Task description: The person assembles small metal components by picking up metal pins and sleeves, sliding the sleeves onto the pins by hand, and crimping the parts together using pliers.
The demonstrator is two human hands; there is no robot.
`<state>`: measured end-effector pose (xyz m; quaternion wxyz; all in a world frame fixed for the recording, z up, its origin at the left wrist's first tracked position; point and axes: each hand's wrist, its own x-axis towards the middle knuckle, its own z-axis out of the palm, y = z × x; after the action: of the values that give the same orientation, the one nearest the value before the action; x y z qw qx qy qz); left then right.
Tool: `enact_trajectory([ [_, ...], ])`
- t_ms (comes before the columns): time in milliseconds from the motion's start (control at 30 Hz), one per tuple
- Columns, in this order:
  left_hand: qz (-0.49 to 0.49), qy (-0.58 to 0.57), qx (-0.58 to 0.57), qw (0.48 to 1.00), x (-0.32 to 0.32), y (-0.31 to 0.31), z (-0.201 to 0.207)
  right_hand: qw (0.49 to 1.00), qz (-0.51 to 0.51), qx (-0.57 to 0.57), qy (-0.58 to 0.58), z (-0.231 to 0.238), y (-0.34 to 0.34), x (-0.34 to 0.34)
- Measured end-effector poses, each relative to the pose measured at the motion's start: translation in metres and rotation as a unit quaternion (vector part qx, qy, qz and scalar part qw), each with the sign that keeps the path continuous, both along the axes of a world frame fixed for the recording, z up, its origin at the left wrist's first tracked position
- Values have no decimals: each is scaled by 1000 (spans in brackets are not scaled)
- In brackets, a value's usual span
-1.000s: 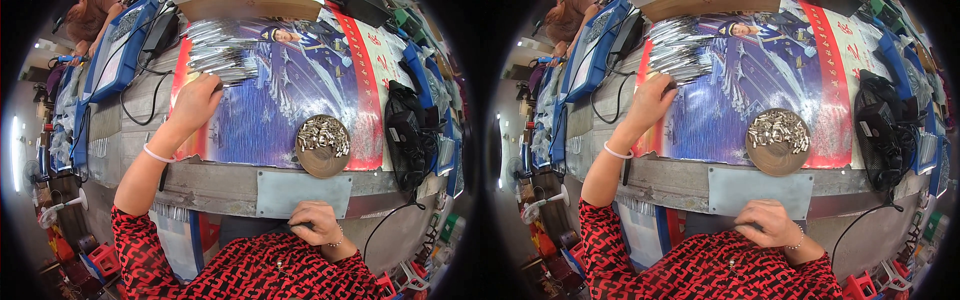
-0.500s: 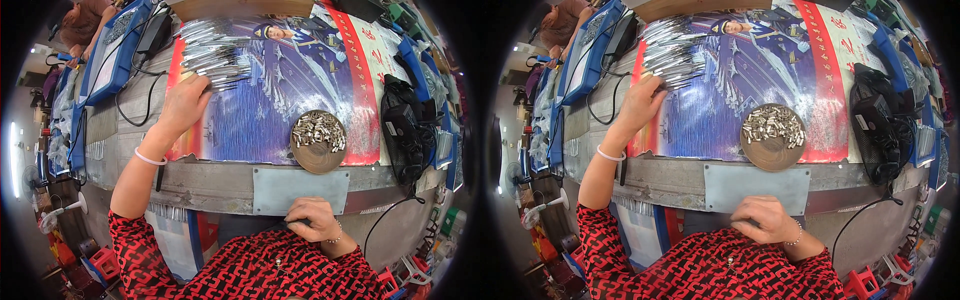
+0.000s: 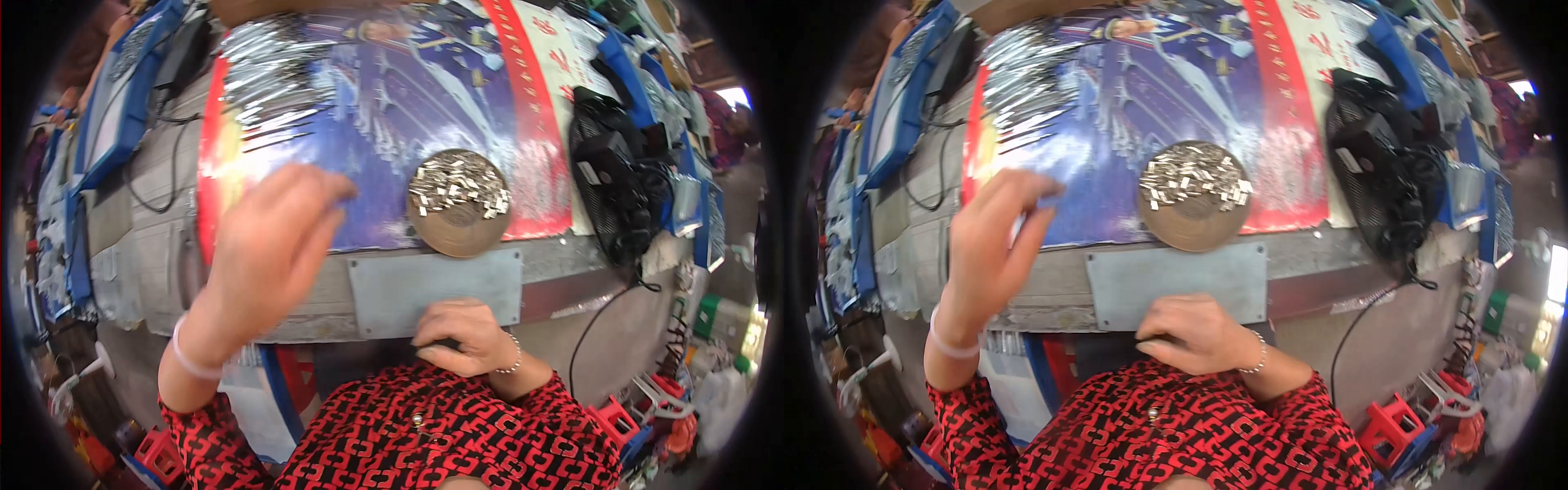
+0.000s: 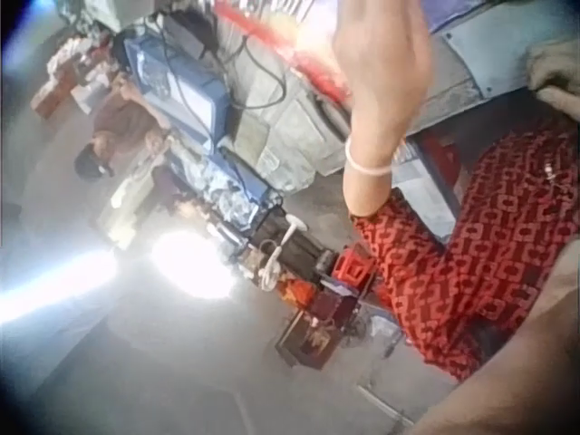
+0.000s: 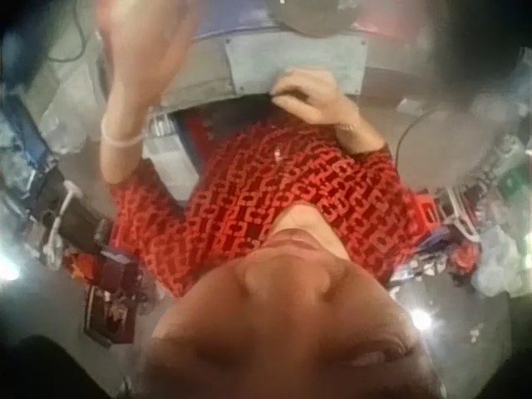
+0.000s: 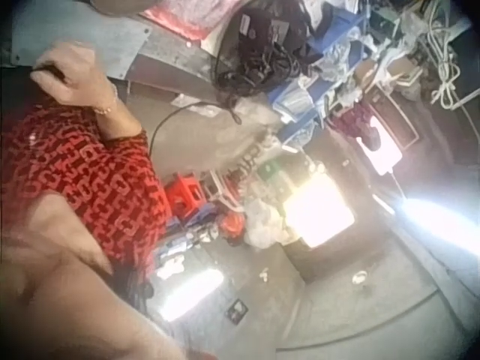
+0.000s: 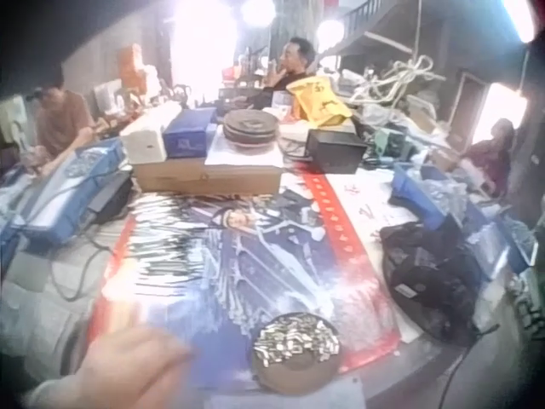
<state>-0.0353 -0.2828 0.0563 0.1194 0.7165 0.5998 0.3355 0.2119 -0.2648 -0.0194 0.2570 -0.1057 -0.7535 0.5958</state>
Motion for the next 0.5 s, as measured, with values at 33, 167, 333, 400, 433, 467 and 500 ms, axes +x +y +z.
enact_trajectory([
  [33,-13,-2,38,999,16,-9,9,1000,-2,2,-13,2,1,-1],
  [167,39,-95,153,983,85,-28,65,995,13,-79,-66,-15,-15,-1],
  [333,9,-143,160,977,81,-53,70,1000,-21,5,-4,5,-1,-3],
  [400,-13,-157,169,973,73,-57,71,1000,-28,12,6,3,-2,-5],
  [433,-26,-164,175,970,69,-58,71,999,-32,15,6,2,-2,-7],
  [467,-40,-170,180,968,64,-59,72,1000,-20,12,10,1,-1,-9],
  [500,-54,-174,185,966,59,-59,73,1000,-8,8,15,1,0,-10],
])
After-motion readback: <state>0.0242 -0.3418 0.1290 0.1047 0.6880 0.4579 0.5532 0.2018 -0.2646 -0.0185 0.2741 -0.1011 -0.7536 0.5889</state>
